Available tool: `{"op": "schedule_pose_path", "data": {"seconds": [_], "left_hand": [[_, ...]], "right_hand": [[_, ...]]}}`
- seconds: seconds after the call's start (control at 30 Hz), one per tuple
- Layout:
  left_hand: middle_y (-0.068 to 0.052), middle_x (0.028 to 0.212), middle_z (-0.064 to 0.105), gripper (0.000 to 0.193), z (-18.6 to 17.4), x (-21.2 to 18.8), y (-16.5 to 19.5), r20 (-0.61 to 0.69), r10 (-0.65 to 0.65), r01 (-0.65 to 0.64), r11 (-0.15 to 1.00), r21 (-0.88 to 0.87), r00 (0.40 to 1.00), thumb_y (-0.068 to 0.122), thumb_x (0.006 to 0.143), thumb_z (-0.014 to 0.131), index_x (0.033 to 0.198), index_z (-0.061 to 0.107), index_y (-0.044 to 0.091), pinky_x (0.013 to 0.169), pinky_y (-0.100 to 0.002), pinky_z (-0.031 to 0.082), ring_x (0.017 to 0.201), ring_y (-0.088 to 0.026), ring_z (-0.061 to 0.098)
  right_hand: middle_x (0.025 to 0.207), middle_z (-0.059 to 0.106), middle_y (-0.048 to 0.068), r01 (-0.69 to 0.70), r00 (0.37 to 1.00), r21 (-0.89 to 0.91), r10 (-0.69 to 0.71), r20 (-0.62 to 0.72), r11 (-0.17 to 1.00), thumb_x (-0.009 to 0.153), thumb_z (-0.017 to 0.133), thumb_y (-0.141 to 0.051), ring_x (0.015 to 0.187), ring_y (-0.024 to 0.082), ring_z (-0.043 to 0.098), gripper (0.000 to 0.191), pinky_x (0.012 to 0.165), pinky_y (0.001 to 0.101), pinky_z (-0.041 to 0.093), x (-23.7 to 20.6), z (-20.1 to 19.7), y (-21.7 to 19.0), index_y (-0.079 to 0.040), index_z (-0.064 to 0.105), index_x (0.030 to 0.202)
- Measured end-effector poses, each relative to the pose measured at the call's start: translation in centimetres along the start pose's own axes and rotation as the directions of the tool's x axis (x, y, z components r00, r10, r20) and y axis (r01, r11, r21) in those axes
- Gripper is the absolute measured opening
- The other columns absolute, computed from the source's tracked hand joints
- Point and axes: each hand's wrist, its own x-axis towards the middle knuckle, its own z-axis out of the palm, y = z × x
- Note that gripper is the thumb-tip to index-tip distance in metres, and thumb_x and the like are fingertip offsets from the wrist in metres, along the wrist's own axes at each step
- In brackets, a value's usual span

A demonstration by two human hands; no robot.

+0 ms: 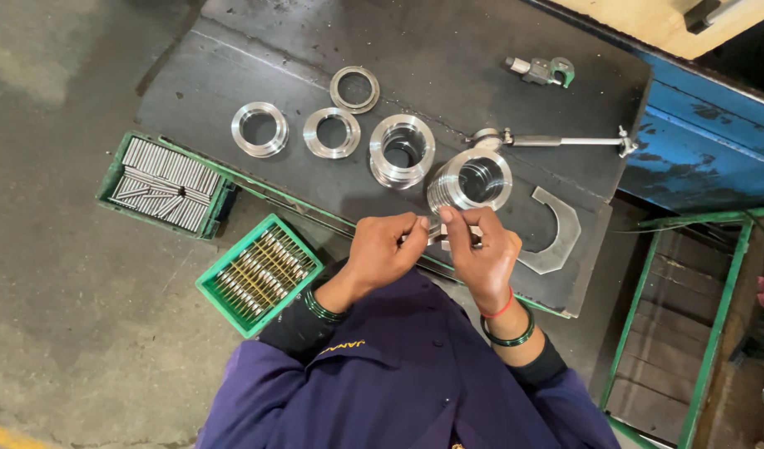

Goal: The person measures machined metal rings with a micrometer caliper at a workbench, then stacks the measured rings and places them into a green slotted crate. Earlier the person reaches into a lathe machine to retrieve a part.

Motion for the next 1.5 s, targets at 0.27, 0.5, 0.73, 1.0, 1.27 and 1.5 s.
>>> {"op": "schedule_pose_path", "data": {"seconds": [0.27, 0.5, 0.73, 1.0, 1.27, 1.5], "left_hand": [[-0.004, 0.055, 0.039, 0.041, 0.7, -0.3, 0.1, 0.079, -0.062, 0.080, 0.965, -0.249, 0.995, 0.016, 0.102, 0.061, 0.066, 0.047, 0.001, 0.048, -0.032, 0.029, 0.054, -0.009, 0.032], [0.000, 0.057, 0.047, 0.040, 1.7, -1.2, -2.4, 0.141, -0.038, 0.095, 0.903, -0.420, 0.989, 0.015, 0.102, 0.059, 0.066, 0.052, 0.000, 0.050, -0.031, 0.030, 0.054, -0.006, 0.039], [-0.005, 0.069, 0.059, 0.040, 3.6, -1.5, -3.2, 0.034, -0.183, 0.147, 0.653, -0.743, 0.983, 0.023, 0.105, 0.056, 0.074, 0.061, -0.002, 0.055, -0.027, 0.032, 0.061, -0.007, 0.045], [0.000, 0.063, 0.057, 0.037, 3.4, 0.5, -0.6, 0.307, -0.285, 0.386, 0.855, -0.348, 0.908, 0.030, 0.105, 0.053, 0.082, 0.063, 0.003, 0.055, -0.027, 0.041, 0.060, -0.006, 0.051], [-0.004, 0.056, 0.039, 0.041, 5.4, -1.5, -0.4, 0.069, -0.195, 0.204, 0.966, -0.160, 0.978, 0.024, 0.103, 0.061, 0.071, 0.056, 0.000, 0.048, -0.033, 0.033, 0.054, -0.007, 0.034], [0.001, 0.059, 0.042, 0.043, 5.7, -1.5, -2.0, 0.025, -0.237, 0.223, 0.870, -0.439, 0.971, 0.019, 0.105, 0.060, 0.067, 0.050, 0.001, 0.050, -0.030, 0.029, 0.057, -0.005, 0.035]], "right_hand": [[0.074, 0.065, -0.003, -0.385, 0.907, 0.403, 0.421, -0.001, 0.830, 0.103, 0.070, -0.021, 0.056, 0.000, 0.051, 0.023, 0.047, 0.0186, 0.039, -0.5, -2.1, 1.3, -0.004, 0.065, 0.089], [0.070, 0.060, -0.001, -0.362, 0.924, 0.361, 0.382, 0.019, 0.859, 0.103, 0.070, -0.027, 0.054, 0.001, 0.048, 0.027, 0.047, 0.0184, 0.036, -1.8, -3.1, 3.9, -0.004, 0.065, 0.090], [0.090, 0.066, -0.003, -0.396, 0.910, 0.537, 0.238, 0.340, 0.745, 0.101, 0.071, -0.030, 0.066, 0.001, 0.056, 0.033, 0.051, 0.0166, 0.042, -3.2, -2.8, 6.3, -0.010, 0.072, 0.126], [0.082, 0.072, 0.006, 0.223, 0.964, -0.024, -0.217, 0.157, 0.975, 0.092, 0.080, -0.018, 0.064, 0.006, 0.058, 0.020, 0.058, 0.0233, 0.046, -2.2, -5.4, 4.3, -0.008, 0.076, 0.109], [0.080, 0.071, 0.004, -0.198, 0.973, 0.106, 0.209, -0.095, 0.974, 0.102, 0.075, -0.016, 0.064, 0.004, 0.061, 0.017, 0.056, 0.0212, 0.047, -3.2, -4.2, 3.6, 0.000, 0.070, 0.097], [0.084, 0.071, 0.000, -0.316, 0.921, 0.468, 0.385, -0.057, 0.825, 0.104, 0.067, -0.027, 0.059, 0.002, 0.053, 0.025, 0.050, 0.0189, 0.041, -2.4, -4.2, 3.7, -0.003, 0.069, 0.096]]}}
